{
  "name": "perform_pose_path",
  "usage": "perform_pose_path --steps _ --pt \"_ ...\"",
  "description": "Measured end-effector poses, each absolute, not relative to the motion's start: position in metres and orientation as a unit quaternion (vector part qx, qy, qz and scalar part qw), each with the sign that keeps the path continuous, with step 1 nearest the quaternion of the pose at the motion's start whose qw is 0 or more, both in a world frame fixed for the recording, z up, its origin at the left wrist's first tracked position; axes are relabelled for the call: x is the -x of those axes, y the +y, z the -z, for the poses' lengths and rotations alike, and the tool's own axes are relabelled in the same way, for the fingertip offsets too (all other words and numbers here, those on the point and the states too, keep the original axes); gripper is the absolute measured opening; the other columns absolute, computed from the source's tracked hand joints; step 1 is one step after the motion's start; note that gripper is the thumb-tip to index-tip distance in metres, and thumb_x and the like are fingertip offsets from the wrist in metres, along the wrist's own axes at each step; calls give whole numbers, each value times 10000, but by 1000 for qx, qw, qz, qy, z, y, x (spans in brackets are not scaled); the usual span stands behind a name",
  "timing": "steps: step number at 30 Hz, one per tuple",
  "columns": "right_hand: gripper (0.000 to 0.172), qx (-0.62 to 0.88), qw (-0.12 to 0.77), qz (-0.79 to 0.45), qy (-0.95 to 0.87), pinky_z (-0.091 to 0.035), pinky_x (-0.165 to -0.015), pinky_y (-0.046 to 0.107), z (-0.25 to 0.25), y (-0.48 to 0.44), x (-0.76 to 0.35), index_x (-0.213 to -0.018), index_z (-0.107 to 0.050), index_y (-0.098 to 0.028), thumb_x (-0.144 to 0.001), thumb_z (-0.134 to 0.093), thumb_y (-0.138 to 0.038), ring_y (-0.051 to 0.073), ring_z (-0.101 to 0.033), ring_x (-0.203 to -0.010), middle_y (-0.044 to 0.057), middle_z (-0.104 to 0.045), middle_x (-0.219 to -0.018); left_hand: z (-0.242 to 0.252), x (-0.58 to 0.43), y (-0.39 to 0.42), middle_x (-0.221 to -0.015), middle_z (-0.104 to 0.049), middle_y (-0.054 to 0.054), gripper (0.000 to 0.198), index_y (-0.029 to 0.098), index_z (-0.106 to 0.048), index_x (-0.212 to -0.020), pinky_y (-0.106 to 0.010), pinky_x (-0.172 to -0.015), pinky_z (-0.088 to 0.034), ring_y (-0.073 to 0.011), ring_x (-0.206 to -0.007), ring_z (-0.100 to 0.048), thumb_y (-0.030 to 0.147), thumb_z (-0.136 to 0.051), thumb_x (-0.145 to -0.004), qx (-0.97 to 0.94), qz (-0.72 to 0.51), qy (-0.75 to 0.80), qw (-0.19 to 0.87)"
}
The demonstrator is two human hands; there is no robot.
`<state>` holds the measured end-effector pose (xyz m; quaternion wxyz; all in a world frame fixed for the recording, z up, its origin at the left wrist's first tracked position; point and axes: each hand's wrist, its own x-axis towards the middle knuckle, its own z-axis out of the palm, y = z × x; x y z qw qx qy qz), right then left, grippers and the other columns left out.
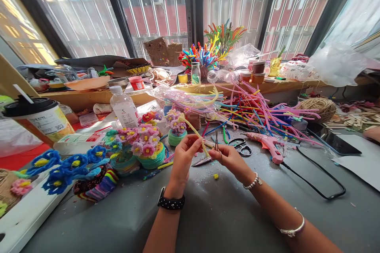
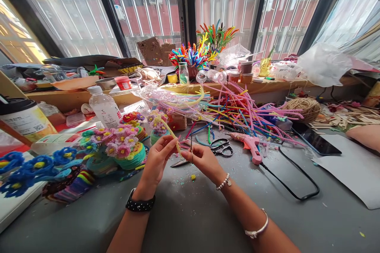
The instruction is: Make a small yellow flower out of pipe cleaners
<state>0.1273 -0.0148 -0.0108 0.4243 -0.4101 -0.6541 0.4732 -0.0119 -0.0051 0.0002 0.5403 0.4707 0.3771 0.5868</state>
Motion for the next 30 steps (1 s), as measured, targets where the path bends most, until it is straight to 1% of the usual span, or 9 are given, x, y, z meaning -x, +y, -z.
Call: perform_pose_path --steps 3,6,12,18,22,25,30 --pt "324 409 448 -488 -628 -250 -484 207 10 -15 -127 -651 -483 -149 -664 -549 -465 74 -311 -519 -43 -375 -558 0 11 -5 -612 -551 31 159 153 -536 -750 -196 -584 -420 -73 -580 -503 252 -601 -644 -467 -587 372 546" --pt "287 403 443 -500 -625 -257 -489 209 8 -16 -126 -650 -504 -141 -668 -558 -423 73 -317 -519 -40 -391 -560 -1 10 -6 -631 -566 23 164 149 -530 -752 -191 -570 -429 -77 -591 -518 242 -605 -639 -466 -584 381 545" --pt "298 412 439 -502 -621 -252 -479 209 8 -16 -127 -616 -506 -140 -654 -565 -429 70 -311 -508 -43 -384 -540 -3 13 -5 -601 -571 31 189 153 -527 -747 -194 -533 -432 -85 -562 -535 266 -613 -624 -483 -571 395 533" --pt "279 427 437 -512 -604 -237 -472 209 8 -14 -133 -632 -526 -140 -650 -573 -414 65 -296 -485 -53 -370 -513 -2 18 -2 -597 -598 2 200 138 -533 -704 -244 -590 -460 -119 -571 -571 280 -629 -600 -504 -541 437 512" --pt "282 431 438 -497 -612 -254 -485 208 8 -13 -132 -619 -512 -138 -654 -564 -412 73 -320 -507 -45 -390 -533 1 15 -1 -650 -601 -4 213 136 -544 -737 -258 -638 -469 -120 -623 -573 287 -622 -609 -504 -530 432 527" --pt "288 434 432 -484 -625 -261 -483 206 11 -12 -129 -633 -507 -134 -664 -551 -417 76 -326 -514 -37 -402 -548 3 12 -2 -699 -598 -12 220 130 -555 -733 -251 -641 -473 -121 -661 -567 278 -639 -593 -516 -504 428 544" --pt "332 444 425 -447 -650 -256 -471 204 16 -10 -129 -642 -505 -136 -681 -524 -466 77 -323 -508 -39 -385 -545 3 11 -2 -668 -596 -5 218 126 -546 -728 -256 -629 -481 -117 -635 -566 252 -651 -584 -498 -511 422 559"
